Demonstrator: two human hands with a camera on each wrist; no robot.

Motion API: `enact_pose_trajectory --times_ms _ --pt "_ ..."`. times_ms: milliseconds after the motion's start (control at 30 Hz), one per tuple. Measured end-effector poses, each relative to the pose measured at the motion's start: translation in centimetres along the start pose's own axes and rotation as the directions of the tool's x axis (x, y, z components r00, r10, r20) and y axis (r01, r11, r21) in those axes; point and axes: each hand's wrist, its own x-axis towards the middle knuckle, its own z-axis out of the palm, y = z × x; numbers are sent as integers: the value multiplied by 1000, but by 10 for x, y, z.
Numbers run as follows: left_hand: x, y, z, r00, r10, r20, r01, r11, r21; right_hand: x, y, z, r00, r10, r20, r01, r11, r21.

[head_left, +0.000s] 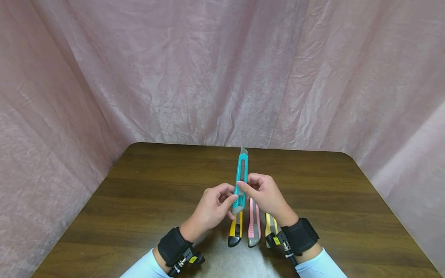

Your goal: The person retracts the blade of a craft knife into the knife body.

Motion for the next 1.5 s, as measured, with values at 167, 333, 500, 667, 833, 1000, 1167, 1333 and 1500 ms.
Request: enact_pose_trajectory --times_ms 167,333,500,667,833,1000,1167,1333,1500 --pt "2 1 0 1000 26 -3 -26 1000 1 1 -1 0 1000 -27 -1 27 999 30" --pt "3 2 -2 1000 19 -11 -19 1000 23 2 -2 0 1000 -20 -19 21 999 34" --pt "3 2 -2 1000 11 -11 -11 1000 18 3 0 -1 999 34 8 -35 998 50" --pt "2 1 0 1000 10 -12 -10 1000 9 2 0 -2 999 29 32 -29 999 23" --pt "2 0 0 1000 10 -10 -10 1000 0 3 1 -2 999 -2 53 0 999 44" --pt "3 1 0 1000 8 -13 -8 1000 3 3 1 -2 999 -22 48 19 998 59" --pt "3 2 0 1000 14 -13 -14 1000 -3 2 1 -2 999 1 39 -3 998 62" --pt "3 1 1 1000 15 -14 -15 1000 -7 2 0 -3 997 43 57 -46 998 46" --pt "3 0 1 1000 0 -13 -1 1000 -21 2 0 -3 997 15 70 -17 999 41"
